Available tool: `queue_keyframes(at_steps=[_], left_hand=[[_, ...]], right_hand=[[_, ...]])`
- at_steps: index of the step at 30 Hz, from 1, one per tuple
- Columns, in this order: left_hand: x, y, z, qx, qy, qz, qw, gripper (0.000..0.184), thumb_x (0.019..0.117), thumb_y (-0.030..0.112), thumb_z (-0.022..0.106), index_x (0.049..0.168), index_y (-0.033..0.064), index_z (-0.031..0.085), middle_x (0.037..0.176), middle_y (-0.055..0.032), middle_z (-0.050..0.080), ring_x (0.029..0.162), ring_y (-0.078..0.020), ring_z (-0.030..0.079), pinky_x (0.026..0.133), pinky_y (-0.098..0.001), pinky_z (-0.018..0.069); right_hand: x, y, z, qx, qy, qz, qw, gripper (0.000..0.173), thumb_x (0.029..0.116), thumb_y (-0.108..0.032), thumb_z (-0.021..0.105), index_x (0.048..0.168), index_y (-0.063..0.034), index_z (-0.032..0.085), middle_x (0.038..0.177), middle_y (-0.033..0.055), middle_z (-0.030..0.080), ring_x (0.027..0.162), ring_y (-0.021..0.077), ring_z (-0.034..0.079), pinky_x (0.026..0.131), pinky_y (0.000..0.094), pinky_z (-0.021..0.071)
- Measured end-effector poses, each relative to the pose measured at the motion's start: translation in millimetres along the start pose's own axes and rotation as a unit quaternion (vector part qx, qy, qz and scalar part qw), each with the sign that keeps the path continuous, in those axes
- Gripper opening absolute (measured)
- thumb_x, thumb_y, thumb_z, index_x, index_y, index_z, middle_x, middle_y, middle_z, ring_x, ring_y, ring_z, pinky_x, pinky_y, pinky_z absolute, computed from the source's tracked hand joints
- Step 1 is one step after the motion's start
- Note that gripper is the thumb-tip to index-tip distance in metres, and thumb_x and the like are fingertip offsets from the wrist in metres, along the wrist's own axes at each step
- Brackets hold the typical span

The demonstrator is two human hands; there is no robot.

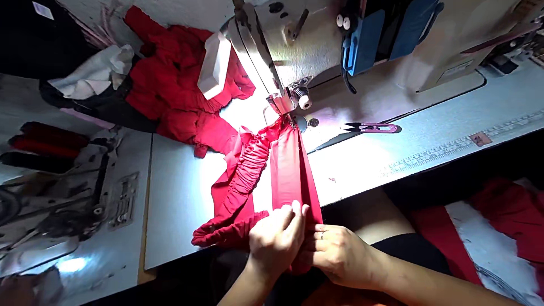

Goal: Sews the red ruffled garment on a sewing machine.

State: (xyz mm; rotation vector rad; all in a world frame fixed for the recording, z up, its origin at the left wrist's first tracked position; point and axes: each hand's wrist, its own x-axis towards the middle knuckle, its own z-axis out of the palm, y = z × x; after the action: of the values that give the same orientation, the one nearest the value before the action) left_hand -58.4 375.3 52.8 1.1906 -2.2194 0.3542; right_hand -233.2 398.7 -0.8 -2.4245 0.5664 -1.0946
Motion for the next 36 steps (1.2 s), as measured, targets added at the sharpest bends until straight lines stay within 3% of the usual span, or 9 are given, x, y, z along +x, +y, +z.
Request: queue_keyframes(at_steps=[6,13,18,22,27,29,32,33,36], left_hand=[[3.8,10.7,21.0,-0.028,-0.037,-0.005,0.999,0.028,0.0974,0.02,0.063,0.077,0.0064,0.075,0.067,-0.0052,0.063,0.058,-0.0168,0.061,0.049,-0.0288,0.0452],[7.0,15.2,13.9,-0.019,-0.119,0.008,0.993,0.029,0.1007,0.02,0.06,0.081,0.006,0.076,0.073,-0.0062,0.066,0.063,-0.0195,0.064,0.051,-0.0307,0.0479],[7.9,18.9,13.9,-0.028,-0.138,0.012,0.99,0.034,0.1029,0.021,0.057,0.078,0.0019,0.071,0.07,-0.0085,0.06,0.057,-0.0202,0.06,0.047,-0.03,0.0467],[5.8,24.9,14.9,-0.003,-0.136,0.004,0.991,0.039,0.0981,0.034,0.062,0.083,-0.0002,0.073,0.072,-0.0097,0.061,0.055,-0.0199,0.061,0.046,-0.0293,0.0469],[6.5,29.0,18.2,0.003,-0.118,-0.015,0.993,0.018,0.0905,0.007,0.059,0.081,-0.0007,0.073,0.07,-0.0105,0.06,0.052,-0.0199,0.059,0.043,-0.0292,0.0459],[8.6,26.0,18.1,-0.014,-0.109,-0.014,0.994,0.02,0.0918,0.005,0.058,0.077,0.0011,0.07,0.068,-0.0094,0.058,0.051,-0.0195,0.058,0.042,-0.0296,0.0445],[10.3,21.4,14.7,-0.05,-0.081,-0.025,0.995,0.02,0.0919,0.007,0.056,0.078,0.0037,0.069,0.069,-0.0075,0.059,0.053,-0.018,0.058,0.043,-0.0288,0.0452],[11.6,20.2,12.8,-0.056,-0.066,-0.034,0.996,0.021,0.0933,0.009,0.057,0.077,0.0044,0.07,0.068,-0.0063,0.059,0.053,-0.0167,0.058,0.044,-0.0278,0.0452],[19.7,15.7,3.9,-0.072,-0.016,-0.053,0.996,0.023,0.0929,0.012,0.058,0.075,0.0062,0.071,0.064,-0.0039,0.057,0.051,-0.0141,0.055,0.043,-0.0263,0.0412]], right_hand=[[-4.5,-0.7,2.0,-0.038,-0.003,0.005,0.999,0.022,0.0955,-0.005,0.056,0.087,-0.0099,0.075,0.085,0.0049,0.077,0.091,0.0183,0.075,0.088,0.034,0.0586],[0.2,-2.9,-1.6,-0.042,0.007,-0.011,0.999,0.022,0.0969,-0.005,0.055,0.09,-0.0108,0.075,0.093,0.0041,0.078,0.098,0.0166,0.074,0.095,0.0315,0.0566],[-4.6,-10.8,-1.7,-0.06,-0.018,-0.051,0.997,0.021,0.0988,-0.008,0.057,0.09,-0.0114,0.076,0.091,0.0033,0.077,0.094,0.0163,0.074,0.09,0.0315,0.058],[-11.8,-17.8,-0.3,-0.059,-0.039,-0.074,0.995,0.021,0.099,-0.006,0.056,0.089,-0.0105,0.074,0.09,0.0037,0.076,0.094,0.0167,0.073,0.088,0.0308,0.0578],[-10.9,-25.5,-16.6,0.098,-0.072,-0.078,0.99,0.02,0.1004,-0.008,0.055,0.089,-0.0098,0.071,0.076,0.0036,0.07,0.077,0.0163,0.071,0.079,0.0303,0.0581],[-1.2,-20.3,-41.2,0.175,-0.063,-0.039,0.982,0.025,0.1032,-0.02,0.056,0.093,-0.0079,0.075,0.082,0.0052,0.075,0.077,0.015,0.072,0.072,0.0306,0.0574],[41.4,29.7,-92.5,0.073,-0.002,0.027,0.997,0.024,0.1025,-0.022,0.057,0.097,-0.0077,0.075,0.091,0.002,0.074,0.089,0.005,0.069,0.082,0.0225,0.0571],[58.1,57.9,-101.4,0.01,0.001,0.017,1.0,0.02,0.0975,-0.016,0.059,0.102,-0.0068,0.077,0.1,0.0037,0.076,0.099,0.0071,0.07,0.09,0.0238,0.0568],[99.6,135.4,-102.6,-0.106,-0.072,-0.056,0.99,0.039,0.088,-0.005,0.057,0.123,-0.0048,0.074,0.129,0.0102,0.071,0.129,0.0218,0.062,0.112,0.0349,0.0466]])
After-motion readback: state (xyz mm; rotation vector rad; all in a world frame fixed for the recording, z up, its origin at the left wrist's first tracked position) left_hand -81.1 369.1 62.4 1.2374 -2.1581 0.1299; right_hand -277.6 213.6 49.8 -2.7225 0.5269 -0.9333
